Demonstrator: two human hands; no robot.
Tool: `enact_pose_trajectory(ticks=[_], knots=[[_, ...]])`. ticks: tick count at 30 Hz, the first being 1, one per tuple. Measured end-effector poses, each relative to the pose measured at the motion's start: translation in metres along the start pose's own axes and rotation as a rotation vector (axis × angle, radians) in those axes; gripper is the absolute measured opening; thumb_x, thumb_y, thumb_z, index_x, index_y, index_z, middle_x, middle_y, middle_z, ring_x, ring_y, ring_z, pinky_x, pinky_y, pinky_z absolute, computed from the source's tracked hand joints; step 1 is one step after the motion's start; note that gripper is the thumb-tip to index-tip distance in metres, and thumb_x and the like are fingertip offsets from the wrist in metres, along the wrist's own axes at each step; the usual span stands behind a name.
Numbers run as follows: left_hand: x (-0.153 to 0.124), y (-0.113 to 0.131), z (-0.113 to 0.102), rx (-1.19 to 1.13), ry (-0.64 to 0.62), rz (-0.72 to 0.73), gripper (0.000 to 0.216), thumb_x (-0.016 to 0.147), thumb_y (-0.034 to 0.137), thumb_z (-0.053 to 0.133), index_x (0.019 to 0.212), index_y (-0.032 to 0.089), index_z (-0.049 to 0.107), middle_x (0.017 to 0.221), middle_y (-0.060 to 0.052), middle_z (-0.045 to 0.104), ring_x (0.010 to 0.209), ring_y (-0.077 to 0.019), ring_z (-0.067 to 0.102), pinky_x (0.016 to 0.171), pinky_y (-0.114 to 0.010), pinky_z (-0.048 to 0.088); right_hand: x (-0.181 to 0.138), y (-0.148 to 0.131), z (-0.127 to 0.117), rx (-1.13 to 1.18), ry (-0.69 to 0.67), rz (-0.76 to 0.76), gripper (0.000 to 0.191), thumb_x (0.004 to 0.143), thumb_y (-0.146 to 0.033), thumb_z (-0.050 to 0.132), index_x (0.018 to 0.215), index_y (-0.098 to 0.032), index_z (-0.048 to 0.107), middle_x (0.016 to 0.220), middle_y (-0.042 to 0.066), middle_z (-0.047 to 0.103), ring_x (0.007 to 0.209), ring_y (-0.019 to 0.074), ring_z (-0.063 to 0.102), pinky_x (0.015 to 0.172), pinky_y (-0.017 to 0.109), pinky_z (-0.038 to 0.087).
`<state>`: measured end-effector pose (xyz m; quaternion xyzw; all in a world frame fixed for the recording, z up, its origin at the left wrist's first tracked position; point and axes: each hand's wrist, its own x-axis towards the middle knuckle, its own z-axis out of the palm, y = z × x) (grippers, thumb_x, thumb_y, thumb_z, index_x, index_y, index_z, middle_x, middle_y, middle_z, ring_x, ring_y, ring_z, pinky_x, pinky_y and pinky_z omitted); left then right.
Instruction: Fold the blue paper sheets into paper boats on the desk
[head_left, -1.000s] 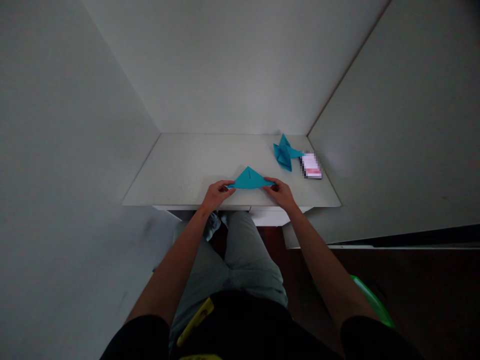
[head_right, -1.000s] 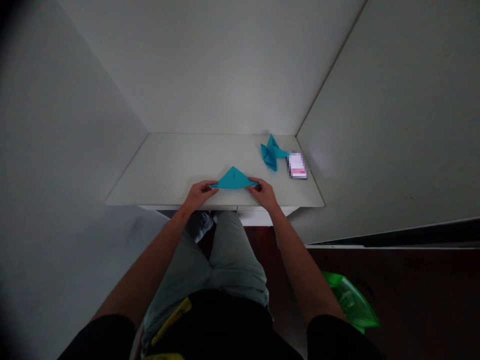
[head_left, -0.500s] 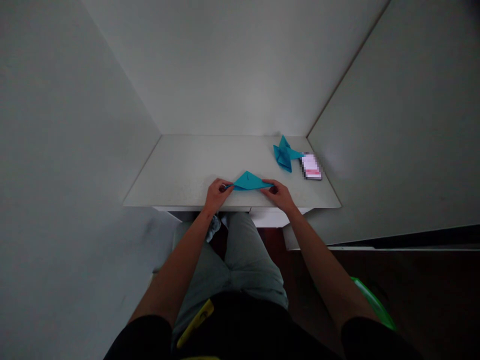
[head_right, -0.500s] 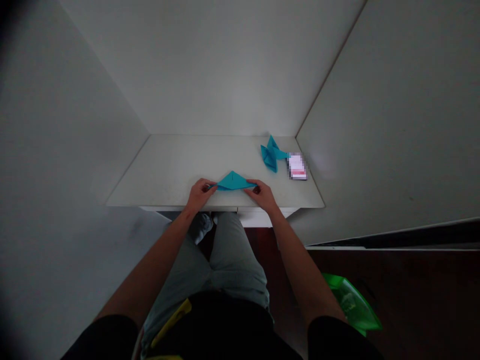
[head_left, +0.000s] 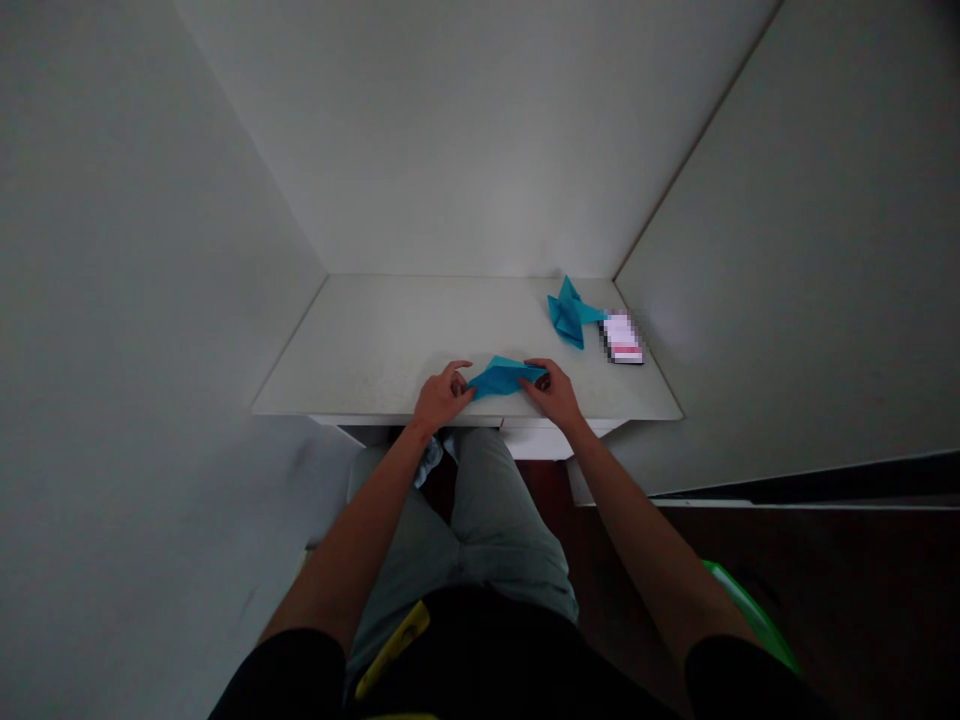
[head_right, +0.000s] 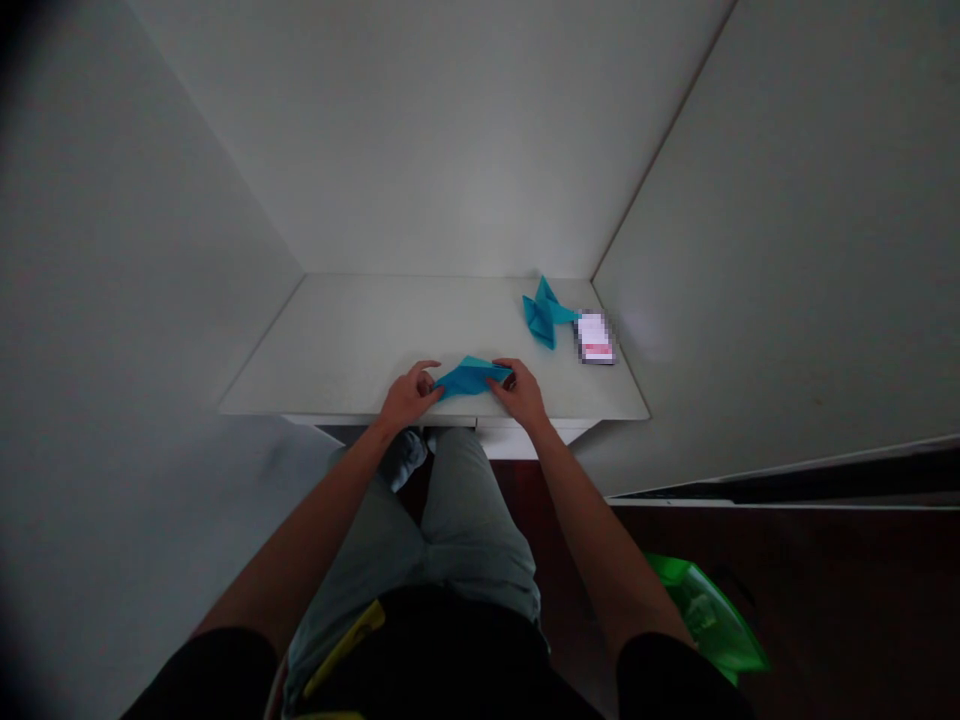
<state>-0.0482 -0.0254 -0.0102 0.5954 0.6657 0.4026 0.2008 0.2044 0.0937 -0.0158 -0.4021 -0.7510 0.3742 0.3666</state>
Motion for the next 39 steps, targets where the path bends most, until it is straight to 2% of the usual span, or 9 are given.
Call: enact_pose_trajectory(ticks=[8, 13, 16, 19, 22, 28, 32, 35, 39], knots=[[0.001, -0.002, 0.000, 0.100, -0.036, 0.024, 0.058, 0.084, 0.040, 0.083, 0.138, 0.023, 0.066, 0.076, 0.003, 0.072, 0.063, -0.0163, 0.062, 0.066, -0.029, 0.044, 0.002, -0.018, 0.033, -0.067, -0.057, -0.280, 0.051, 0.096, -0.031, 0.064, 0.147, -0.027, 0.065, 0.120, 0.011, 0.066, 0.095, 0.0265, 0.063, 0.085, 0.043, 0.058], [-0.002, -0.004, -0.001, -0.008, -0.005, -0.039, 0.101, 0.083, 0.046, 0.085, 0.166, 0.019, 0.034, 0.074, 0.007, 0.068, 0.062, -0.0155, 0.060, 0.062, -0.027, 0.041, -0.002, -0.014, 0.037, -0.292, -0.252, -0.470, 0.055, 0.096, -0.019, 0.063, 0.151, -0.028, 0.064, 0.131, 0.013, 0.071, 0.119, 0.0317, 0.063, 0.104, 0.049, 0.050], [-0.002, -0.005, -0.002, -0.060, 0.007, -0.034, 0.083, 0.088, 0.039, 0.080, 0.161, 0.021, 0.046, 0.076, 0.006, 0.068, 0.065, -0.0154, 0.062, 0.065, -0.027, 0.045, -0.005, -0.009, 0.026, -0.339, -0.319, -0.466, 0.042, 0.101, -0.025, 0.063, 0.143, -0.027, 0.069, 0.129, 0.012, 0.075, 0.116, 0.0308, 0.066, 0.100, 0.047, 0.051], [0.000, -0.007, -0.001, -0.033, -0.008, 0.006, 0.040, 0.092, 0.034, 0.076, 0.131, 0.023, 0.073, 0.083, 0.001, 0.071, 0.071, -0.0155, 0.065, 0.072, -0.029, 0.050, -0.009, -0.004, 0.011, -0.314, -0.302, -0.458, 0.025, 0.104, -0.032, 0.063, 0.125, -0.027, 0.076, 0.127, 0.010, 0.077, 0.116, 0.0297, 0.069, 0.101, 0.047, 0.050], [0.002, -0.009, 0.000, 0.028, -0.004, 0.041, 0.022, 0.094, 0.034, 0.076, 0.113, 0.024, 0.081, 0.099, -0.003, 0.071, 0.072, -0.0138, 0.062, 0.075, -0.030, 0.053, -0.012, -0.003, 0.002, -0.306, -0.227, -0.433, 0.020, 0.104, -0.033, 0.063, 0.116, -0.027, 0.078, 0.126, 0.010, 0.077, 0.117, 0.0296, 0.068, 0.104, 0.049, 0.049], [0.002, -0.006, 0.001, 0.095, -0.009, 0.065, 0.018, 0.095, 0.038, 0.077, 0.106, 0.025, 0.083, 0.124, -0.005, 0.065, 0.063, -0.0081, 0.055, 0.072, -0.030, 0.052, -0.010, -0.001, 0.005, -0.288, -0.210, -0.341, 0.023, 0.102, -0.031, 0.062, 0.120, -0.025, 0.075, 0.120, 0.010, 0.078, 0.110, 0.0302, 0.070, 0.099, 0.049, 0.052], [0.002, -0.004, 0.000, 0.075, -0.006, 0.050, 0.023, 0.099, 0.044, 0.071, 0.099, 0.023, 0.079, 0.107, -0.004, 0.074, 0.065, -0.0125, 0.058, 0.072, -0.031, 0.050, -0.010, 0.001, 0.008, -0.170, -0.162, -0.221, 0.035, 0.101, -0.032, 0.060, 0.134, -0.026, 0.069, 0.113, 0.010, 0.078, 0.100, 0.0273, 0.072, 0.094, 0.046, 0.057], [0.001, -0.003, 0.001, 0.049, 0.010, -0.006, 0.023, 0.098, 0.044, 0.073, 0.109, 0.025, 0.076, 0.094, -0.002, 0.076, 0.068, -0.0153, 0.061, 0.072, -0.030, 0.049, -0.011, 0.001, 0.009, -0.124, -0.144, -0.202, 0.041, 0.102, -0.031, 0.057, 0.142, -0.026, 0.065, 0.123, 0.011, 0.073, 0.096, 0.0243, 0.073, 0.091, 0.043, 0.060], [0.001, -0.002, 0.002, 0.068, 0.009, 0.026, 0.035, 0.096, 0.037, 0.076, 0.129, 0.026, 0.072, 0.109, -0.002, 0.076, 0.065, -0.0133, 0.059, 0.075, -0.031, 0.051, -0.011, -0.003, 0.011, -0.287, -0.201, -0.344, 0.038, 0.106, -0.025, 0.051, 0.137, -0.026, 0.072, 0.136, 0.013, 0.070, 0.114, 0.0285, 0.070, 0.102, 0.048, 0.055]])
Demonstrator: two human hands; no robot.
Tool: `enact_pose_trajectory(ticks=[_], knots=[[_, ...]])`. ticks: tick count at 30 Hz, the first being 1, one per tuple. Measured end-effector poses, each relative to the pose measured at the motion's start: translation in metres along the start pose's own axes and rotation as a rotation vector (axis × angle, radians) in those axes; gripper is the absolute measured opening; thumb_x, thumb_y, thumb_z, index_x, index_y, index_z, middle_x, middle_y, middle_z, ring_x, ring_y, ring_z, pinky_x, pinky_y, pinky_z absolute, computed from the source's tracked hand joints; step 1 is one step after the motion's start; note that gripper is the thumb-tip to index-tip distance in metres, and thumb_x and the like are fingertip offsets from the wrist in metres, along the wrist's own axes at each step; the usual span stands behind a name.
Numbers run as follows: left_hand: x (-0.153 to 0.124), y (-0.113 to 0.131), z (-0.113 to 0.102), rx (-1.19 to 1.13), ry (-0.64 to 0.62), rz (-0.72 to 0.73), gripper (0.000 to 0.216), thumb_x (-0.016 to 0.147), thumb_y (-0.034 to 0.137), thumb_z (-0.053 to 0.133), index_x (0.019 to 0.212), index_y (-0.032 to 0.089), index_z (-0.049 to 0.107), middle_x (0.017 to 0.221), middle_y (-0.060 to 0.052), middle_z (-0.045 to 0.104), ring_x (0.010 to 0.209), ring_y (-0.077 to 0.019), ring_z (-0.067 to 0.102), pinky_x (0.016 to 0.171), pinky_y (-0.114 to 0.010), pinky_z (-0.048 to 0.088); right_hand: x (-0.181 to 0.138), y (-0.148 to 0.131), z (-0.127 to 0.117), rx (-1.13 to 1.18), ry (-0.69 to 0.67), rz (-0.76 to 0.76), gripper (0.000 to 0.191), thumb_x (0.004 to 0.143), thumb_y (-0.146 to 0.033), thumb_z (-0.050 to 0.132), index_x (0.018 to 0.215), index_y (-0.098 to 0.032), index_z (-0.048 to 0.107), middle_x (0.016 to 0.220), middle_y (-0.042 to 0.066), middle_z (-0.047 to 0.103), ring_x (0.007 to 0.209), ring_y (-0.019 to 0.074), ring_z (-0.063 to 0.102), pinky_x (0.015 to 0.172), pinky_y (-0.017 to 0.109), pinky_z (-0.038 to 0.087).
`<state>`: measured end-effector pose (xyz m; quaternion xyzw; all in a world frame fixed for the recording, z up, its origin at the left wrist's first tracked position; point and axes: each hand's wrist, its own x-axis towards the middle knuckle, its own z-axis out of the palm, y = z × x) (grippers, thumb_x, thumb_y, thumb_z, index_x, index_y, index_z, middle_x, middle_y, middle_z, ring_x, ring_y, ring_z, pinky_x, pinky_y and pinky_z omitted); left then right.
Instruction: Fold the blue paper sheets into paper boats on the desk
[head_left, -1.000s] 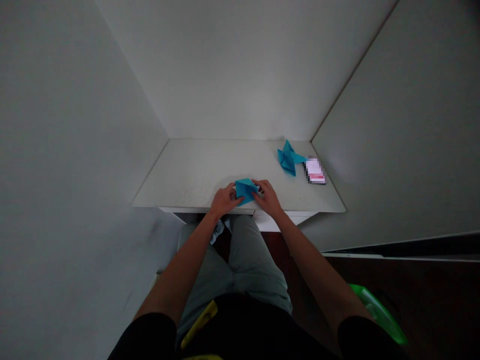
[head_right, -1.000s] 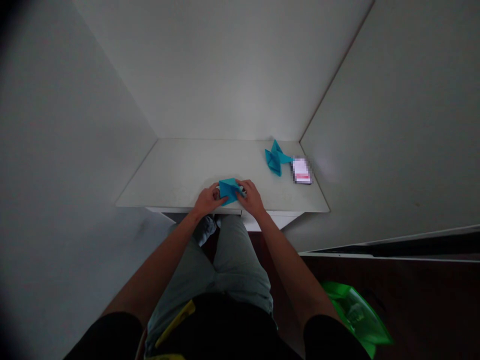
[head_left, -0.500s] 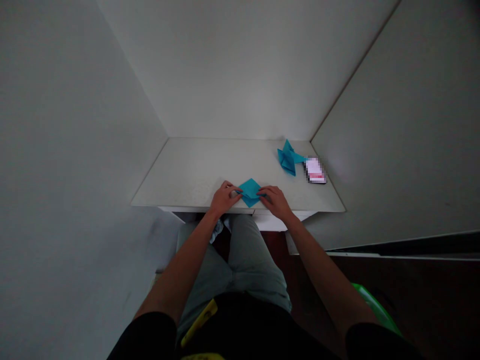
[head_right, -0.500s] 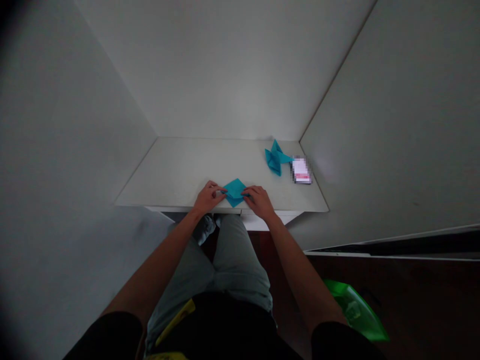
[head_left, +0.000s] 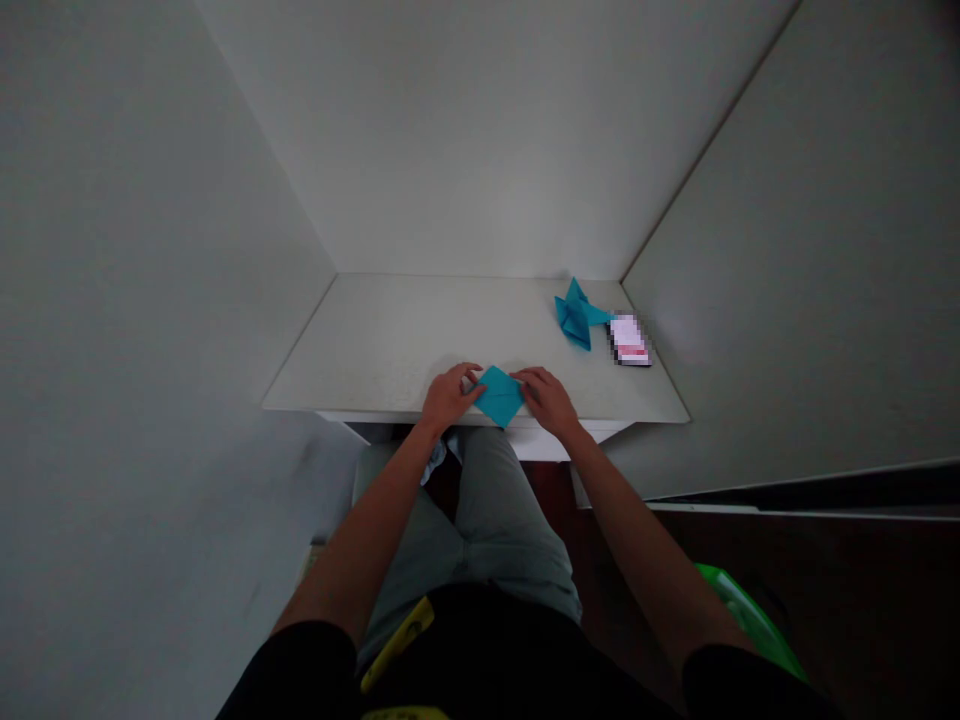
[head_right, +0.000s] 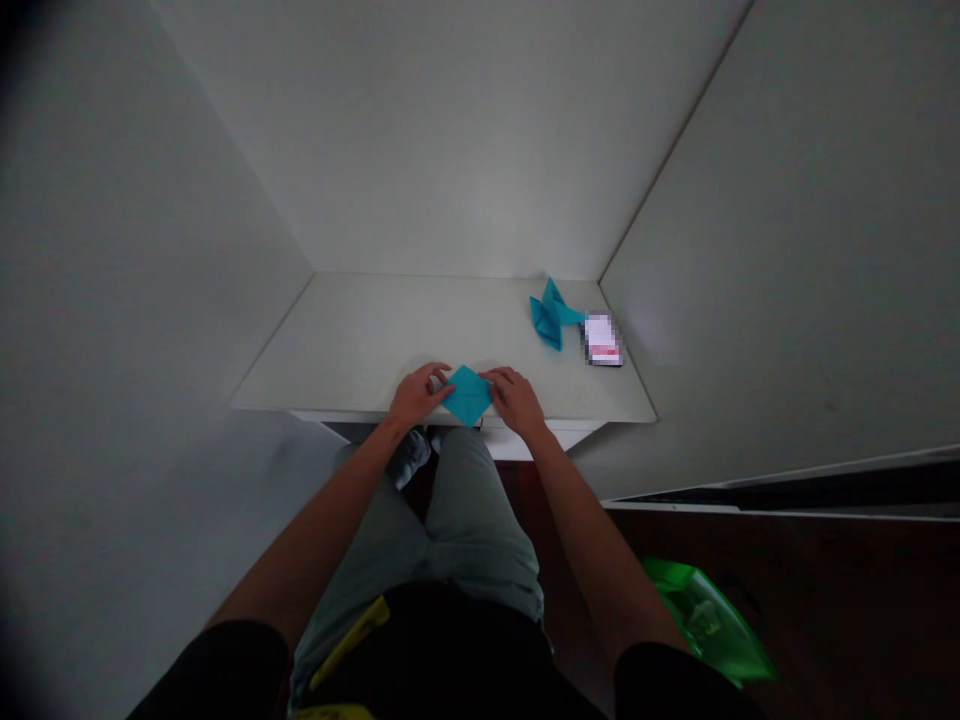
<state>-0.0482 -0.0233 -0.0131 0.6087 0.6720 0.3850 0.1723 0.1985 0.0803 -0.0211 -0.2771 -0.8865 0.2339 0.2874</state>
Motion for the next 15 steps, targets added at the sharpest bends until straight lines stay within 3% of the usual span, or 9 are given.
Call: enact_pose_trajectory(ticks=[4, 6, 8, 10, 15], knots=[[0.000, 0.001, -0.002, 0.121, -0.024, 0.130, 0.022, 0.102, 0.035, 0.067, 0.117, 0.026, 0.080, 0.117, -0.008, 0.073, 0.093, -0.0211, 0.068, 0.093, -0.038, 0.052, -0.002, -0.006, -0.002, -0.175, -0.121, -0.090, 0.038, 0.108, -0.035, 0.057, 0.143, -0.032, 0.071, 0.149, 0.010, 0.068, 0.132, 0.0338, 0.063, 0.106, 0.054, 0.049], [-0.004, 0.001, -0.005, 0.181, -0.061, 0.200, 0.024, 0.103, 0.036, 0.066, 0.118, 0.026, 0.081, 0.120, -0.009, 0.075, 0.114, -0.0267, 0.066, 0.105, -0.044, 0.049, -0.004, -0.008, -0.006, -0.203, -0.176, -0.122, 0.052, 0.103, -0.048, 0.067, 0.152, -0.032, 0.063, 0.154, 0.010, 0.065, 0.136, 0.0358, 0.061, 0.107, 0.055, 0.047], [-0.011, 0.001, -0.009, 0.227, -0.126, 0.268, 0.036, 0.099, 0.043, 0.073, 0.132, 0.028, 0.077, 0.134, -0.010, 0.073, 0.129, -0.0305, 0.062, 0.114, -0.049, 0.045, -0.008, -0.008, -0.010, -0.212, -0.221, -0.160, 0.073, 0.094, -0.058, 0.076, 0.159, -0.030, 0.057, 0.158, 0.013, 0.061, 0.140, 0.0377, 0.058, 0.109, 0.055, 0.045], [-0.021, 0.000, -0.013, 0.246, -0.181, 0.318, 0.057, 0.091, 0.048, 0.082, 0.144, 0.030, 0.070, 0.148, -0.011, 0.068, 0.139, -0.0330, 0.058, 0.119, -0.053, 0.041, -0.012, -0.007, -0.013, -0.211, -0.246, -0.181, 0.080, 0.090, -0.056, 0.082, 0.160, -0.029, 0.055, 0.159, 0.013, 0.061, 0.141, 0.0380, 0.058, 0.110, 0.054, 0.044], [-0.043, -0.003, -0.020, 0.240, -0.205, 0.360, 0.050, 0.091, 0.039, 0.083, 0.139, 0.029, 0.073, 0.141, -0.011, 0.073, 0.132, -0.0314, 0.065, 0.113, -0.050, 0.047, -0.013, -0.001, -0.015, -0.070, -0.261, -0.175, 0.041, 0.098, -0.029, 0.071, 0.139, -0.033, 0.073, 0.142, 0.007, 0.074, 0.130, 0.0321, 0.067, 0.106, 0.051, 0.046]])
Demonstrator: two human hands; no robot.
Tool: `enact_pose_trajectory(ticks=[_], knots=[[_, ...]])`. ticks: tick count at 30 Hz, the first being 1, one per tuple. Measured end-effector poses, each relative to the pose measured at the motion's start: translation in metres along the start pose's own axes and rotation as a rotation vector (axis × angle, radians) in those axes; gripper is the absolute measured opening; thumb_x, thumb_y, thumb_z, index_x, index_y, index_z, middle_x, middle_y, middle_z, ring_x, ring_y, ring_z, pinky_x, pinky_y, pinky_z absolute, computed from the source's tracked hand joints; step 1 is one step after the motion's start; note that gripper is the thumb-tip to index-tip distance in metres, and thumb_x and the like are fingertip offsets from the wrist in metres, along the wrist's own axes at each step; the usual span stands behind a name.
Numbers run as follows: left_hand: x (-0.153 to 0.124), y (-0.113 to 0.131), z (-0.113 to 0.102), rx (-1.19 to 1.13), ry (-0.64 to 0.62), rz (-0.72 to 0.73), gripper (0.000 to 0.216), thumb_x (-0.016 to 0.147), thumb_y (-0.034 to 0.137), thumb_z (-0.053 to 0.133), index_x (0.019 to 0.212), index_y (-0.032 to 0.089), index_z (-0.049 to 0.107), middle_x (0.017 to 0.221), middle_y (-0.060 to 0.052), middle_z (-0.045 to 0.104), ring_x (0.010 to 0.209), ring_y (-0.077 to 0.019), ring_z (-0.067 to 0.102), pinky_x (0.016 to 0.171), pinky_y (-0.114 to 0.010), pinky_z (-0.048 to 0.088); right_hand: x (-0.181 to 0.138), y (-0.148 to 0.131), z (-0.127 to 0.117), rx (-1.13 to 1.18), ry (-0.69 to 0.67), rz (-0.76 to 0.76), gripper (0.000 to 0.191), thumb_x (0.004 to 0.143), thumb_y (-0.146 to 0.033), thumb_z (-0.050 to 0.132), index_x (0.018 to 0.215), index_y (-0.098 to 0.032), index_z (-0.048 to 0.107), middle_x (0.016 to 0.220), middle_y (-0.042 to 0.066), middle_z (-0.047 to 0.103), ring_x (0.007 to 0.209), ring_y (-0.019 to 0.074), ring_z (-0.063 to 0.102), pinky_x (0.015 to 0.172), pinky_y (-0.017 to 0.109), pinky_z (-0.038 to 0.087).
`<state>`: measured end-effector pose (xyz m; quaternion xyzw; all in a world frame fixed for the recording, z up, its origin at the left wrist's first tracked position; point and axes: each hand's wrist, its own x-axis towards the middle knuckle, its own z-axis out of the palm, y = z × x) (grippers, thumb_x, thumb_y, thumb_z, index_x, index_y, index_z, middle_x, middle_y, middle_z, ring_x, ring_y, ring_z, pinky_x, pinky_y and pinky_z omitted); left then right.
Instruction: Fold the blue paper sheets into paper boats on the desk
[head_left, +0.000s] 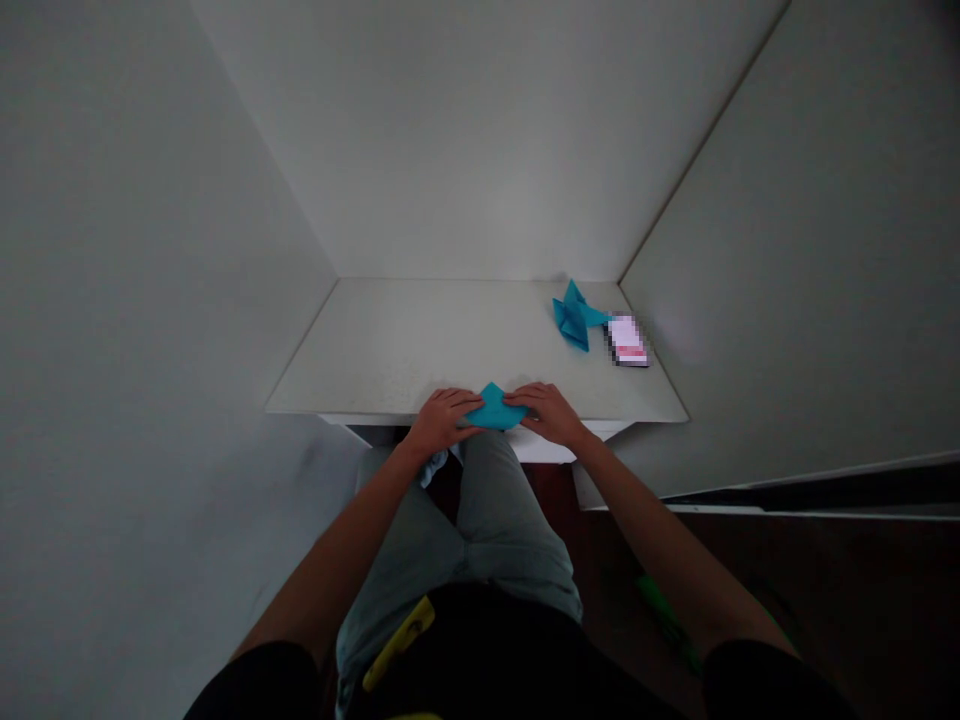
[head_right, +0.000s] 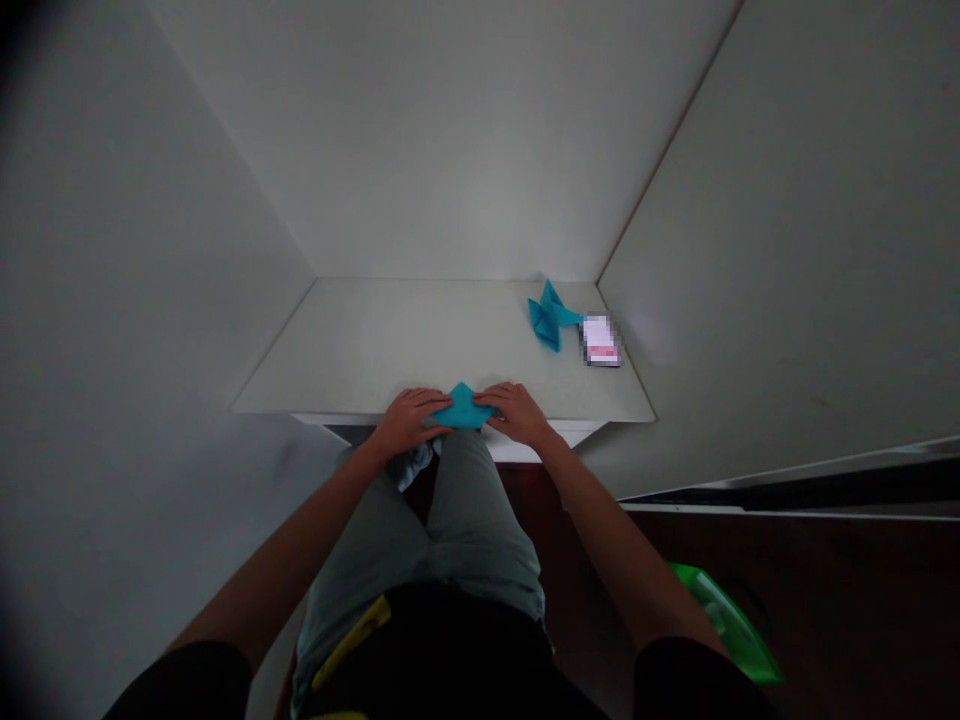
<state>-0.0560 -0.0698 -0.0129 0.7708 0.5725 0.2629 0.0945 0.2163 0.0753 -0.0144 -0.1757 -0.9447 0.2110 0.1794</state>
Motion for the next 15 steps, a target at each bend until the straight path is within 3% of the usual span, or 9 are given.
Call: enact_pose_trajectory(ticks=[4, 8, 13, 15], knots=[[0.000, 0.006, -0.007, -0.059, -0.034, 0.000, 0.043, 0.092, 0.035, 0.081, 0.134, 0.029, 0.076, 0.134, -0.010, 0.076, 0.125, -0.0296, 0.069, 0.111, -0.048, 0.050, 0.005, -0.001, -0.006, 0.201, 0.051, 0.052, 0.031, 0.095, -0.023, 0.067, 0.122, -0.031, 0.081, 0.121, 0.005, 0.083, 0.115, 0.0291, 0.073, 0.103, 0.049, 0.050], [0.020, 0.010, -0.016, -0.268, 0.106, -0.169, 0.026, 0.101, 0.035, 0.067, 0.120, 0.026, 0.082, 0.113, -0.008, 0.081, 0.102, -0.0238, 0.074, 0.096, -0.039, 0.057, 0.015, -0.003, -0.014, 0.416, 0.136, 0.198, 0.026, 0.098, -0.038, 0.065, 0.115, -0.028, 0.082, 0.111, 0.006, 0.083, 0.103, 0.0273, 0.074, 0.095, 0.044, 0.056], [0.055, 0.002, -0.014, -0.565, 0.234, -0.382, 0.033, 0.095, 0.048, 0.071, 0.109, 0.019, 0.082, 0.088, -0.005, 0.079, 0.074, -0.0188, 0.070, 0.071, -0.031, 0.057, 0.033, 0.010, -0.007, 0.637, 0.336, 0.356, 0.042, 0.089, -0.060, 0.074, 0.110, -0.024, 0.076, 0.080, 0.002, 0.075, 0.076, 0.0214, 0.071, 0.077, 0.037, 0.058], [0.062, -0.002, -0.008, -0.653, 0.249, -0.400, 0.037, 0.093, 0.047, 0.072, 0.114, 0.018, 0.079, 0.093, -0.005, 0.079, 0.072, -0.0169, 0.068, 0.069, -0.030, 0.057, 0.037, 0.017, 0.000, 0.711, 0.372, 0.363, 0.049, 0.085, -0.061, 0.077, 0.116, -0.023, 0.072, 0.075, -0.001, 0.070, 0.069, 0.0198, 0.069, 0.072, 0.036, 0.058]])
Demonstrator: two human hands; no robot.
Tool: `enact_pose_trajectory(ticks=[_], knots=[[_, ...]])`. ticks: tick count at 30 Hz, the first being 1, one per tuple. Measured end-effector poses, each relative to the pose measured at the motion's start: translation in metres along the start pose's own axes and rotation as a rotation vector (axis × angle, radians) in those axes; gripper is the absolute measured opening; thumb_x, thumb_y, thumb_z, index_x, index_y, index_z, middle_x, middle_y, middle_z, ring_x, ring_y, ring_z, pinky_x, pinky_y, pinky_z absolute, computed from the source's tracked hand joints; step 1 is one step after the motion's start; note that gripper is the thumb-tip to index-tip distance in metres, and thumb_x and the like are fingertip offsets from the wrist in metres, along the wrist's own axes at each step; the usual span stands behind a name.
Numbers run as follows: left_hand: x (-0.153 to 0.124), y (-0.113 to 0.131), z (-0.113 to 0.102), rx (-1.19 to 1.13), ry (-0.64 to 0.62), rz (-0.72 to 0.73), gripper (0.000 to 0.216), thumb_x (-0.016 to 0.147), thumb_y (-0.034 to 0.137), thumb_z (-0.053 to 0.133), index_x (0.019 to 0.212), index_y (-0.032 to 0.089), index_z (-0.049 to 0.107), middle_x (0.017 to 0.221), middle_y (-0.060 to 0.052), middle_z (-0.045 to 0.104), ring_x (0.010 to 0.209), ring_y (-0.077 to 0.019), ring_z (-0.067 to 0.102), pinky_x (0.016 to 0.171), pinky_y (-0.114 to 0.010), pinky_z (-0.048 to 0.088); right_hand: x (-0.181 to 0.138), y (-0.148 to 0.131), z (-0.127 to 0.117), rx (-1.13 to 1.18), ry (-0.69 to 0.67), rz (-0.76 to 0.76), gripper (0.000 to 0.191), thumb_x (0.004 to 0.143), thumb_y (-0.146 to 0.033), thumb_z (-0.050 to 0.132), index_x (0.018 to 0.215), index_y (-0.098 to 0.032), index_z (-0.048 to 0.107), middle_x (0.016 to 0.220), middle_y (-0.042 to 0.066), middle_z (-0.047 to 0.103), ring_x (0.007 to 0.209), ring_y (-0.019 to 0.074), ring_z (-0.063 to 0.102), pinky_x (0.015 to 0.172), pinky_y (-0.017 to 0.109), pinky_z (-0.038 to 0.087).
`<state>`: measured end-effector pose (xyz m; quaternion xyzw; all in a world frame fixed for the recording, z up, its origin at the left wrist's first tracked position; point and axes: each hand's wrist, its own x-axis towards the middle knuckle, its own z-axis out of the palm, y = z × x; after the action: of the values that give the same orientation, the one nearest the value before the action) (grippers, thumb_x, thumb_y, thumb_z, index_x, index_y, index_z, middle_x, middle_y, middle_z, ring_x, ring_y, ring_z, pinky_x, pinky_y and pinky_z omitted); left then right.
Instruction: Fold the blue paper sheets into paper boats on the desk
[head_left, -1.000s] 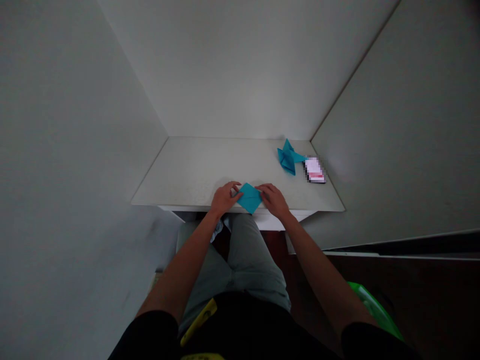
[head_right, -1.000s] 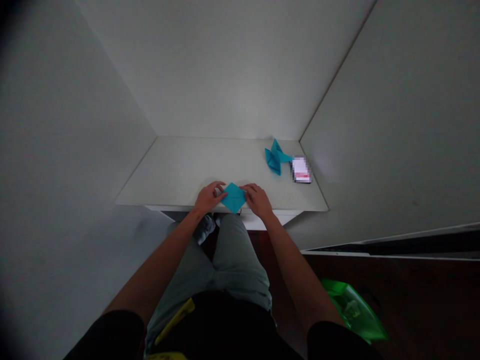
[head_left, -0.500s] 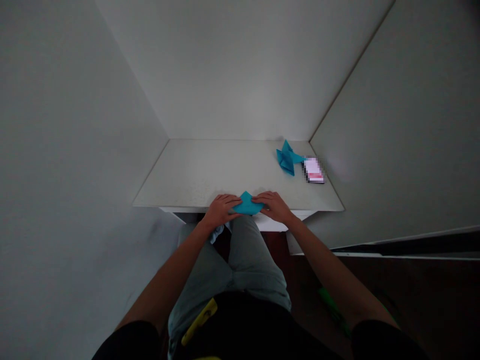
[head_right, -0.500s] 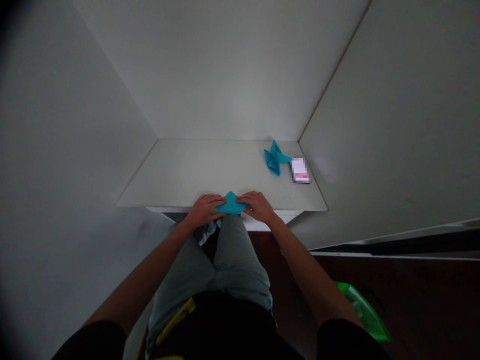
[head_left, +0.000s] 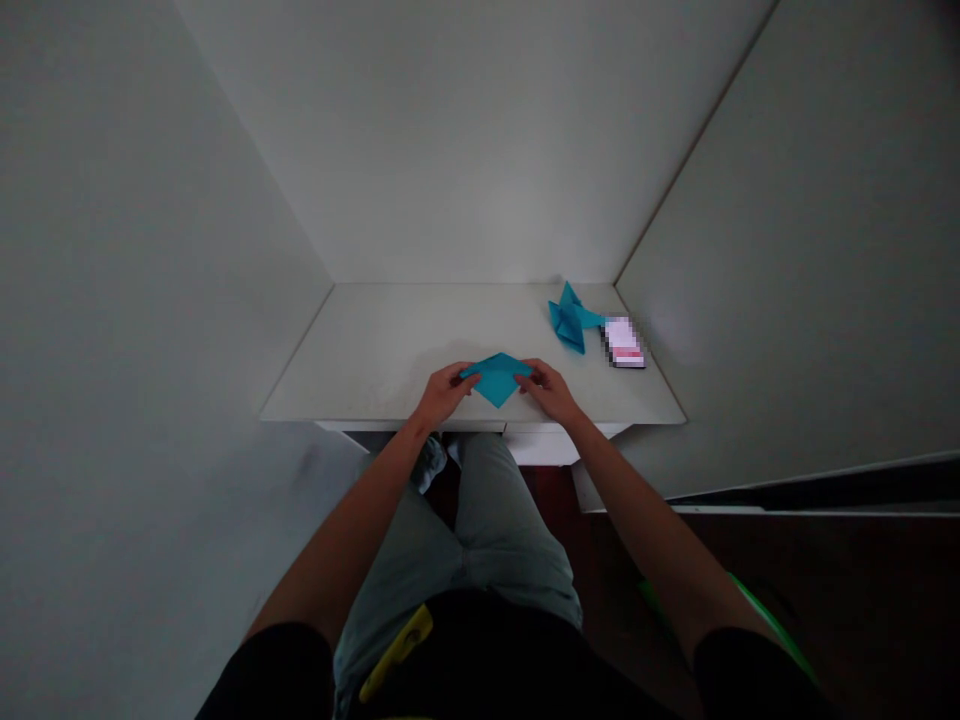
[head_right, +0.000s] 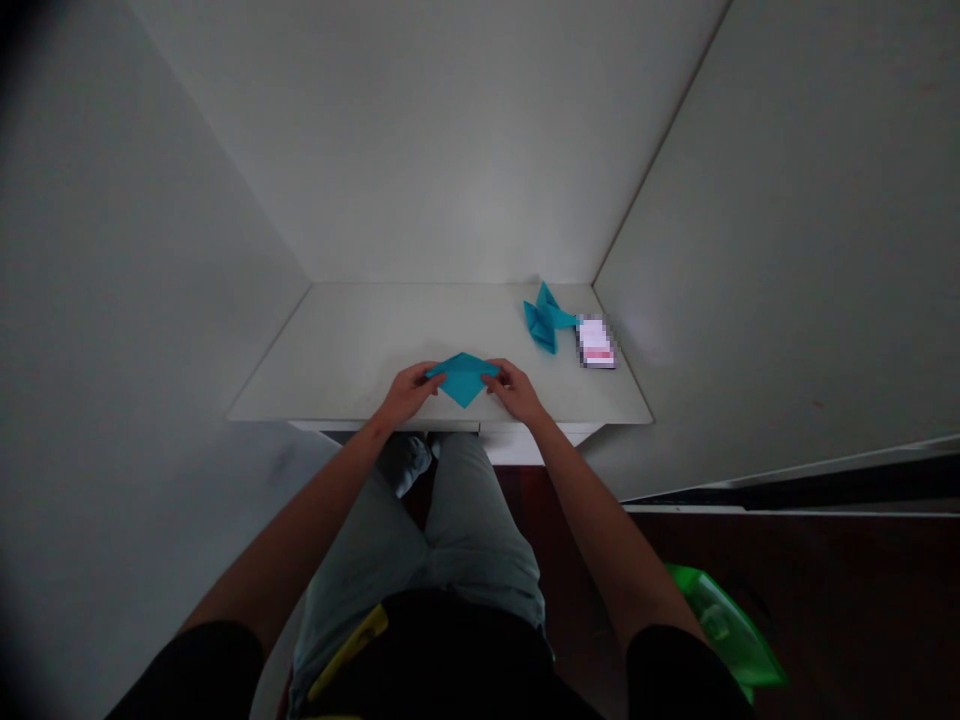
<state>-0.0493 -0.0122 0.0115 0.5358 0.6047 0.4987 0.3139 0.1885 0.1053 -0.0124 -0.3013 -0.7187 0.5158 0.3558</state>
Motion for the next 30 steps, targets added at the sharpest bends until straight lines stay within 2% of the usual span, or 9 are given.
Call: enact_pose_trajectory(ticks=[3, 7, 10, 15, 18, 20, 24, 27, 30], knots=[[0.002, -0.009, 0.006, -0.074, -0.033, -0.006, 0.036, 0.092, 0.044, 0.069, 0.116, 0.018, 0.078, 0.104, -0.006, 0.079, 0.074, -0.0151, 0.069, 0.073, -0.030, 0.058, 0.002, 0.011, -0.001, 0.064, -0.013, -0.018, 0.041, 0.088, -0.057, 0.073, 0.112, -0.024, 0.072, 0.077, -0.001, 0.070, 0.069, 0.0180, 0.067, 0.072, 0.035, 0.058], [-0.003, -0.016, 0.011, -0.079, -0.101, -0.022, 0.033, 0.093, 0.046, 0.068, 0.109, 0.019, 0.079, 0.099, -0.006, 0.079, 0.081, -0.0177, 0.071, 0.079, -0.031, 0.058, 0.002, 0.019, -0.004, 0.099, -0.026, -0.030, 0.021, 0.093, -0.043, 0.067, 0.098, -0.024, 0.073, 0.083, 0.001, 0.072, 0.073, 0.0181, 0.069, 0.076, 0.036, 0.060], [-0.002, -0.019, 0.016, -0.024, -0.062, -0.042, 0.035, 0.088, 0.050, 0.077, 0.104, 0.019, 0.077, 0.098, -0.006, 0.076, 0.082, -0.0181, 0.069, 0.078, -0.031, 0.057, 0.002, 0.020, -0.002, 0.096, -0.039, -0.048, 0.017, 0.092, -0.038, 0.067, 0.097, -0.024, 0.073, 0.096, 0.004, 0.074, 0.079, 0.0191, 0.070, 0.076, 0.036, 0.062], [0.006, -0.025, 0.031, 0.067, 0.042, -0.051, 0.043, 0.091, 0.038, 0.076, 0.130, 0.022, 0.070, 0.098, -0.003, 0.072, 0.079, -0.0158, 0.066, 0.076, -0.030, 0.053, -0.003, 0.013, 0.003, -0.017, 0.085, -0.167, 0.018, 0.093, -0.040, 0.069, 0.102, -0.024, 0.069, 0.133, 0.010, 0.061, 0.098, 0.0198, 0.069, 0.073, 0.033, 0.059], [0.005, -0.024, 0.040, 0.129, 0.105, -0.025, 0.029, 0.099, 0.037, 0.066, 0.122, 0.021, 0.072, 0.103, -0.005, 0.074, 0.085, -0.0182, 0.067, 0.082, -0.033, 0.053, -0.005, 0.008, 0.005, -0.130, 0.180, -0.154, 0.027, 0.091, -0.047, 0.076, 0.099, -0.024, 0.065, 0.125, 0.010, 0.060, 0.093, 0.0185, 0.066, 0.066, 0.030, 0.054], [0.001, -0.021, 0.044, 0.164, 0.141, 0.005, 0.025, 0.100, 0.038, 0.065, 0.118, 0.022, 0.071, 0.108, -0.006, 0.074, 0.090, -0.0191, 0.069, 0.084, -0.034, 0.053, -0.006, 0.006, 0.008, -0.146, 0.135, -0.105, 0.034, 0.089, -0.053, 0.078, 0.100, -0.024, 0.064, 0.108, 0.007, 0.064, 0.082, 0.0173, 0.063, 0.063, 0.030, 0.051], [-0.006, -0.014, 0.044, 0.219, 0.002, 0.104, 0.025, 0.096, 0.037, 0.070, 0.117, 0.023, 0.069, 0.097, -0.002, 0.074, 0.084, -0.0182, 0.068, 0.081, -0.032, 0.053, -0.005, 0.007, 0.015, -0.131, -0.013, -0.022, 0.057, 0.089, -0.059, 0.077, 0.132, -0.025, 0.061, 0.091, 0.001, 0.070, 0.069, 0.0167, 0.060, 0.064, 0.032, 0.051], [-0.007, -0.010, 0.040, 0.301, -0.106, 0.167, 0.046, 0.088, 0.039, 0.081, 0.128, 0.022, 0.067, 0.089, -0.001, 0.073, 0.080, -0.0183, 0.066, 0.081, -0.033, 0.052, -0.005, 0.009, 0.016, -0.199, -0.035, 0.001, 0.071, 0.090, -0.059, 0.076, 0.149, -0.025, 0.056, 0.096, 0.003, 0.074, 0.072, 0.0186, 0.064, 0.068, 0.034, 0.052], [-0.006, -0.007, 0.038, 0.308, -0.165, 0.170, 0.075, 0.085, 0.047, 0.085, 0.150, 0.021, 0.057, 0.090, -0.001, 0.076, 0.078, -0.0180, 0.066, 0.079, -0.033, 0.051, -0.005, 0.008, 0.015, -0.266, -0.083, 0.026, 0.062, 0.093, -0.060, 0.073, 0.144, -0.026, 0.064, 0.095, 0.004, 0.077, 0.076, 0.0206, 0.068, 0.070, 0.035, 0.053]])
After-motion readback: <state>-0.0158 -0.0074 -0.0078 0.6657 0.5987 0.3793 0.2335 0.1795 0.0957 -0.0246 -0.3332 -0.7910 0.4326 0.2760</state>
